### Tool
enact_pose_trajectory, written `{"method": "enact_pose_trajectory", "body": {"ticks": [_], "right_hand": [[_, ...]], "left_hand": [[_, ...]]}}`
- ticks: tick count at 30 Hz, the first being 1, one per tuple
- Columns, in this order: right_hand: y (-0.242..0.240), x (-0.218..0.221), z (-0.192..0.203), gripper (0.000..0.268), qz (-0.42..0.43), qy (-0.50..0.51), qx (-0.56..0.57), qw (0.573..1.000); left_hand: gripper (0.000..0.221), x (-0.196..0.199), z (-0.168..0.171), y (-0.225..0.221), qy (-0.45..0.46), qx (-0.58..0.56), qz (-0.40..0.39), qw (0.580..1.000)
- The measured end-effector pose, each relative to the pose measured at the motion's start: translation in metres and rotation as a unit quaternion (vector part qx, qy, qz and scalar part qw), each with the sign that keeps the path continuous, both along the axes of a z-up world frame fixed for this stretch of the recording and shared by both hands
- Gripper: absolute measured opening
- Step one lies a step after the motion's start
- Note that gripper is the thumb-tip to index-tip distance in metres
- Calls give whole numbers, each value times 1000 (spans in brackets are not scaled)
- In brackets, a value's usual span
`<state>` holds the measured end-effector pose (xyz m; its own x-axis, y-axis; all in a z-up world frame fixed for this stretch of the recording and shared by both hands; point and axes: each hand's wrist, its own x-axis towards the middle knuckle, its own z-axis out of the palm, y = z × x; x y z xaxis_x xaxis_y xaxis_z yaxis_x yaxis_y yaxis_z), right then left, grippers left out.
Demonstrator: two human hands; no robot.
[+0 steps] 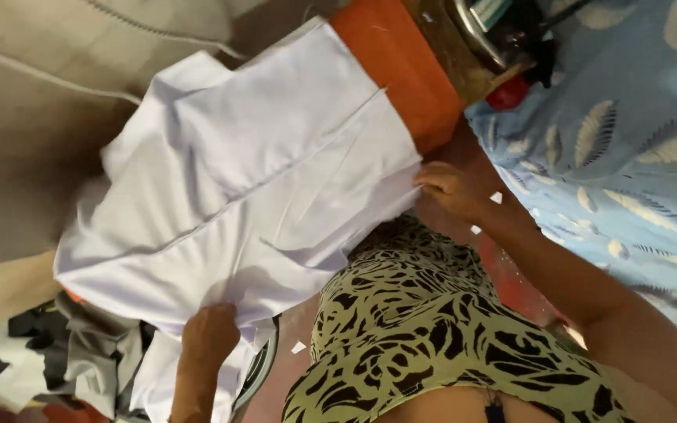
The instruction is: Ironing a white garment on an ironing board using a hand iron and a spray bottle to remove wrinkles.
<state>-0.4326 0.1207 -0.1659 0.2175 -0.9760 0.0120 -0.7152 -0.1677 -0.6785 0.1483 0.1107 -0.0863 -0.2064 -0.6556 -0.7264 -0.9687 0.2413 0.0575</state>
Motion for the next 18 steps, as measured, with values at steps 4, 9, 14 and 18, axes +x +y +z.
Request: {"method": "enact_pose_trajectory", "body": {"ticks": [4,9,14,18], "right_hand": [[25,-30,6,44,-247,-77,190,947],[4,-168,-91,51,-548,-146,49,822],[-49,-193,-28,56,-589,-218,44,777],[-68,-198,4,58,-524,-169,58,833]], "left_hand": [[29,-23,-14,-5,-98,99,-31,990],[27,-42,-37,-10,-191,124,-80,970],[26,-154,-28,-18,147,-206,-92,963],[18,-266,45,-72,319,-359,-92,872]]}}
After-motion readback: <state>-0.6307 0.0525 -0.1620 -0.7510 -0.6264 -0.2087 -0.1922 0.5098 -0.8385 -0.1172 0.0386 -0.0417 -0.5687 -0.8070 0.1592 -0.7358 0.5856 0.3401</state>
